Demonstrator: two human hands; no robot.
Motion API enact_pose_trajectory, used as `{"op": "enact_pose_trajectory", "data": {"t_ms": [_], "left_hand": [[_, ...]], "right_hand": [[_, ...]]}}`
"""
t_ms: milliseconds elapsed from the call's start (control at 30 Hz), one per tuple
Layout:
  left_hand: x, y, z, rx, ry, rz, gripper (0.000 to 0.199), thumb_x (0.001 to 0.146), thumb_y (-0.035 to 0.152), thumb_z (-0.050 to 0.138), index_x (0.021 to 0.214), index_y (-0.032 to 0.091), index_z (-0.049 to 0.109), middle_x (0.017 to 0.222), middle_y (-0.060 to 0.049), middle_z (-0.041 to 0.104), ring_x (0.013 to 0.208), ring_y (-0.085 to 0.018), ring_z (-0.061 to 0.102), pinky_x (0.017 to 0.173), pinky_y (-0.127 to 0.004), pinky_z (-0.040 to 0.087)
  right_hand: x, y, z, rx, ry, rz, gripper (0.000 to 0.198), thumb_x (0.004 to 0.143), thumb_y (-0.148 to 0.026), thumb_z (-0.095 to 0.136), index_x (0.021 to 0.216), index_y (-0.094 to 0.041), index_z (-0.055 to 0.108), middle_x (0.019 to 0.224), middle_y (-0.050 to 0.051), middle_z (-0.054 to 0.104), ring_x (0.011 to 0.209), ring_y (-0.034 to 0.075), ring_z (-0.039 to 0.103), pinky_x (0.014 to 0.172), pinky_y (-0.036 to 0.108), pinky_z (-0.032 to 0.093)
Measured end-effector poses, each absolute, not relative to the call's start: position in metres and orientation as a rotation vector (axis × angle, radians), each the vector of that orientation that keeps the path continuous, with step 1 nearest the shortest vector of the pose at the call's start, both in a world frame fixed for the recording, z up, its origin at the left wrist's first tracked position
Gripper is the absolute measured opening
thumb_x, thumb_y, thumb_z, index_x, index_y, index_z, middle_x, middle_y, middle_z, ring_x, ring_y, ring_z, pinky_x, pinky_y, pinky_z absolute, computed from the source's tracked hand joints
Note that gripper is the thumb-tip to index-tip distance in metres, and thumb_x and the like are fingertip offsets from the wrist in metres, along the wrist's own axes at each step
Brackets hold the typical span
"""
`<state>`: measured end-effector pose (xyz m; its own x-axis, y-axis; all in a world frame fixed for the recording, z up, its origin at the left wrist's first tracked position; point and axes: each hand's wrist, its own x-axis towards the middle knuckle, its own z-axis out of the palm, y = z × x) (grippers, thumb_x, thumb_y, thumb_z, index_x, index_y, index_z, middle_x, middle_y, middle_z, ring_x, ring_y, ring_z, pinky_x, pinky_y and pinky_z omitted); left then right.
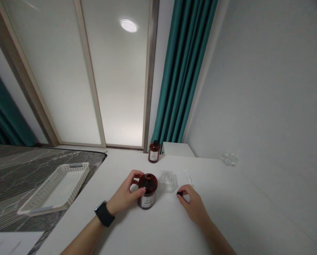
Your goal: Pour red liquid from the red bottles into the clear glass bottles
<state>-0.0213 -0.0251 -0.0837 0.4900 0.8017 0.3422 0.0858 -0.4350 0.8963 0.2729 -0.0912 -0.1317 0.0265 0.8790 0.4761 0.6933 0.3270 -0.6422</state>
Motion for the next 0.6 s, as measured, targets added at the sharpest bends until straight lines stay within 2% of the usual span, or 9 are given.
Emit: {"op": "enact_pose_trajectory", "data": {"t_ms": [233,433,600], "left_hand": [[-0.0210,-0.0250,-0.0809,1.855,0.760,1.001,0.035,0.087,0.034,0.063,0.115,0.020,0.049,0.114,-0.009,0.057,0.103,-0.026,0.058,0.088,-0.040,0.047],[-0.0196,-0.0276,-0.0783,1.850,0.776,1.013,0.034,0.085,0.033,0.063,0.114,0.020,0.051,0.113,-0.009,0.058,0.101,-0.026,0.059,0.087,-0.040,0.048],[-0.0227,-0.0248,-0.0802,1.855,0.749,0.991,0.034,0.086,0.032,0.064,0.115,0.020,0.051,0.114,-0.009,0.058,0.105,-0.026,0.058,0.089,-0.040,0.048]], "right_hand": [[0.2731,-0.0903,-0.1357,-1.444,-1.750,0.234,0.012,0.082,-0.023,0.061,0.070,-0.023,0.058,0.078,0.002,0.066,0.076,0.022,0.063,0.073,0.036,0.051],[0.2725,-0.0908,-0.1363,-1.487,-1.737,0.224,0.002,0.081,-0.021,0.062,0.081,-0.022,0.061,0.081,0.002,0.067,0.078,0.022,0.064,0.074,0.036,0.051],[0.2759,-0.0909,-0.1390,-1.472,-1.729,0.227,0.014,0.084,-0.022,0.062,0.098,-0.022,0.062,0.095,0.005,0.066,0.089,0.023,0.065,0.079,0.037,0.053]]}}
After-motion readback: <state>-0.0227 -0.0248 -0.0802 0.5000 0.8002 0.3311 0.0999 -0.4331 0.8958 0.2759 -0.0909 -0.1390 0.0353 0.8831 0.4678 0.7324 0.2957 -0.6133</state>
